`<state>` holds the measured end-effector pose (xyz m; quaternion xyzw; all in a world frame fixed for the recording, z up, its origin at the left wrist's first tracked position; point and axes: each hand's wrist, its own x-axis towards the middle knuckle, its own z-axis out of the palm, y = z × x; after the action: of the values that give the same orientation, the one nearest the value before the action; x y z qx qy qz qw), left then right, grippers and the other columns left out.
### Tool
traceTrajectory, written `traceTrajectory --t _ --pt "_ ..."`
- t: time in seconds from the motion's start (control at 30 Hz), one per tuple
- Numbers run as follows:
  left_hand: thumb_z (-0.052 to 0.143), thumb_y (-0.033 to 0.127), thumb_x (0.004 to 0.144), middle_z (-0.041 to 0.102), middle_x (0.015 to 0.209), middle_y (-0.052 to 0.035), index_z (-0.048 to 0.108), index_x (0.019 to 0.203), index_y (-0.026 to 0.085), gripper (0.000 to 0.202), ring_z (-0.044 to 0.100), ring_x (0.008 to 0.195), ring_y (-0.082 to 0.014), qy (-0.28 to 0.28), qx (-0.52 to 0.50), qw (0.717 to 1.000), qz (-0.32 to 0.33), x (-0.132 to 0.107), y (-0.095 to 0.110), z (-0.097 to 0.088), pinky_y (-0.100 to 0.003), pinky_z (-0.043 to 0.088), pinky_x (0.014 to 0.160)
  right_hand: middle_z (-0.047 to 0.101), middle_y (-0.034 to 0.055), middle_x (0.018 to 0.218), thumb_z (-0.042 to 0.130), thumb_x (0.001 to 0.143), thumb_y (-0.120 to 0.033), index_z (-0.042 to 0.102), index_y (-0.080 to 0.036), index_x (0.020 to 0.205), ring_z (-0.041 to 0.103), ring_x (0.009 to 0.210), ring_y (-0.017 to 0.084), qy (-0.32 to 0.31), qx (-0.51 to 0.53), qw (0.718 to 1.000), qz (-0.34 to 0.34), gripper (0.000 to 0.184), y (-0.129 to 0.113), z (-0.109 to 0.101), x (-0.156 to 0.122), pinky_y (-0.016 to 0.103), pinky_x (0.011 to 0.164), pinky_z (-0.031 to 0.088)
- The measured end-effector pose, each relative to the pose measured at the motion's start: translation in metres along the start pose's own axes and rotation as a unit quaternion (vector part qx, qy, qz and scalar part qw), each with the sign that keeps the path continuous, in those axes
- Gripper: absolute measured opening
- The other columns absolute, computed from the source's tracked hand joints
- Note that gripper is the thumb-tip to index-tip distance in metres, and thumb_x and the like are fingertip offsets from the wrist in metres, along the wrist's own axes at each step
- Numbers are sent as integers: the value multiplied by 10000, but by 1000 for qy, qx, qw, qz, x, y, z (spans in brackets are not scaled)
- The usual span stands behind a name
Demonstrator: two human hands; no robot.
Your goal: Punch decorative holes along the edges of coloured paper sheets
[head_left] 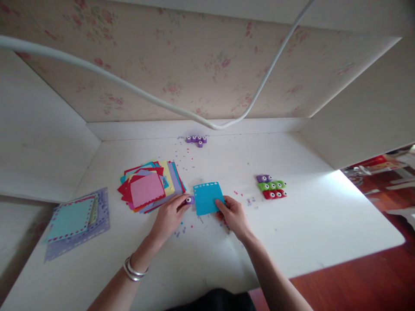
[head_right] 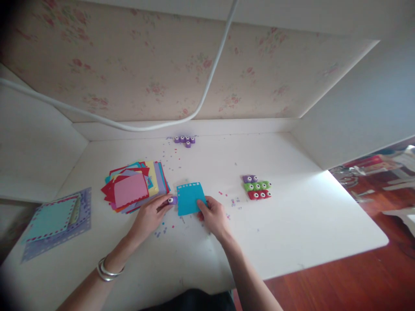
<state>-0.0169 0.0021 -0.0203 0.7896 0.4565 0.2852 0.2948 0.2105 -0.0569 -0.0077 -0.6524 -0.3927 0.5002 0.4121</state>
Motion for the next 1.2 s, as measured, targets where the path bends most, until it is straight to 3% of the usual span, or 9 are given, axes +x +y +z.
traceTrajectory --t 0.43,0.8,1.2 --pt "563 266 893 678 1114 -30 612 1143 282 255 641 1026 -194 7 -12 1000 15 1 4 -1 -361 530 910 588 -10 568 548 849 -515 606 -174 823 524 497 124 -4 -16 1000 -2 347 1 2 2 223 455 367" --pt "567 292 895 666 1157 -53 619 1176 276 287 632 1054 -210 2 18 999 31 0 1 3 -394 530 931 612 1 580 522 865 -505 649 -172 925 549 503 138 -3 -56 998 -13 361 3 6 1 234 469 399" --pt "567 315 897 662 1190 -41 622 1189 293 298 637 1069 -208 3 37 999 20 -3 -2 5 -375 528 952 633 23 574 532 852 -484 672 -166 903 550 486 143 10 -88 996 16 351 4 9 3 232 447 380"
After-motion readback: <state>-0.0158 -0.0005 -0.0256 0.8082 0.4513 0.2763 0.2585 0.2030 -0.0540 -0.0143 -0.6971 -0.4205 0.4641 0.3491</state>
